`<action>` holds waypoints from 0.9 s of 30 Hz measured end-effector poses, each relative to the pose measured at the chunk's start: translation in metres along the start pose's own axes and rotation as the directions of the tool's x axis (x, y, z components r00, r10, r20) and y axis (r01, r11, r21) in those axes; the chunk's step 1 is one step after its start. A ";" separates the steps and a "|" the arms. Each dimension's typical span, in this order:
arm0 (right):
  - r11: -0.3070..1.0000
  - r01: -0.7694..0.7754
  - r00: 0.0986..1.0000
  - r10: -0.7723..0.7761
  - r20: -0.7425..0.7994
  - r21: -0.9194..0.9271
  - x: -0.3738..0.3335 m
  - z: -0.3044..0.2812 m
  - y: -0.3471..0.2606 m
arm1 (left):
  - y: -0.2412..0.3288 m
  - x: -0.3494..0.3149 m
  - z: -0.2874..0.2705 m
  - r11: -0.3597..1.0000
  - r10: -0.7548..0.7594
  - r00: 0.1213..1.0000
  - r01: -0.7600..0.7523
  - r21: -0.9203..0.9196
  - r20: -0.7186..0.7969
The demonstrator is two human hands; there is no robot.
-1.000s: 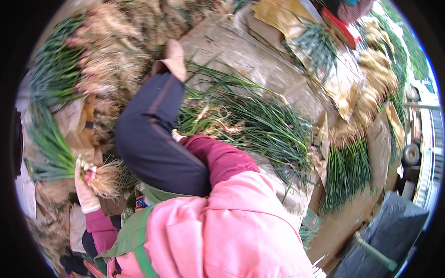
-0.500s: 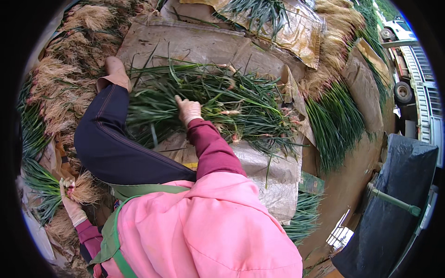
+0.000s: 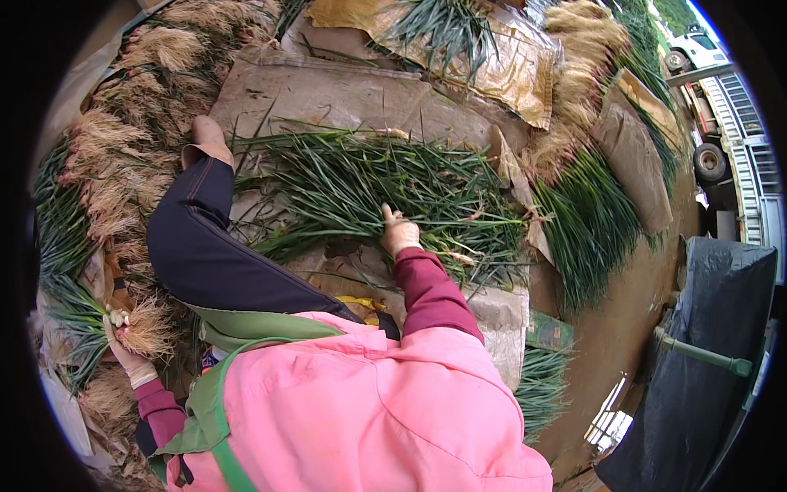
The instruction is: The person trims the roots and lower stems of green onions by hand, gathering them into bundles and placing them on a pile. The person also handles paper packaging and adjusts the position of the vegetable bundles during the process.
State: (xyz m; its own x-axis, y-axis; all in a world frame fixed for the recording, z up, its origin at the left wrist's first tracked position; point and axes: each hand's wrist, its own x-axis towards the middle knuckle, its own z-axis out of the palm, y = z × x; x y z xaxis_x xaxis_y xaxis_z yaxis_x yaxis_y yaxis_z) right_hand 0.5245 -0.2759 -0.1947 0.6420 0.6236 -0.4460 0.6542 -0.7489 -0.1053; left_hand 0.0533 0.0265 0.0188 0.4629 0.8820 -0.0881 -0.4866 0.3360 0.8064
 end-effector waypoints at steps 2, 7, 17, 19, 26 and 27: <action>0.995 0.080 0.997 -0.081 -0.015 -0.052 -0.015 0.010 0.020 | 0.001 -0.007 0.016 0.998 0.053 0.974 -0.043 0.052 -0.219; 0.944 0.074 0.989 -0.028 0.147 -0.321 -0.076 0.015 0.089 | 0.003 -0.009 0.022 0.991 0.125 0.951 -0.136 -0.019 -0.283; 0.935 -0.001 0.809 0.209 0.550 -0.354 -0.129 0.101 0.140 | 0.010 0.015 0.053 0.955 0.133 0.940 -0.207 -0.213 -0.315; 0.888 0.137 0.905 0.068 0.421 -0.440 -0.164 0.059 0.105 | 0.005 0.019 0.051 0.980 0.105 0.928 -0.158 -0.123 -0.357; 0.951 0.039 0.992 0.000 0.125 -0.307 -0.136 0.059 0.067 | 0.002 0.006 0.017 0.993 0.019 0.885 0.037 0.110 -0.465; 0.958 0.028 0.987 0.018 0.159 -0.285 -0.134 0.046 0.068 | 0.002 0.018 -0.013 0.996 -0.019 0.913 0.054 0.075 -0.407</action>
State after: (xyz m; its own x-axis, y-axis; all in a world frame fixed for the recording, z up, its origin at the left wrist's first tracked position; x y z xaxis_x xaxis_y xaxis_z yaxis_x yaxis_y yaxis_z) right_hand 0.4644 -0.4210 -0.1828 0.5821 0.5661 -0.5837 0.7590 -0.6358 0.1402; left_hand 0.0510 0.0478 0.0109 0.1306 0.9335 -0.3339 -0.4036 0.3576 0.8421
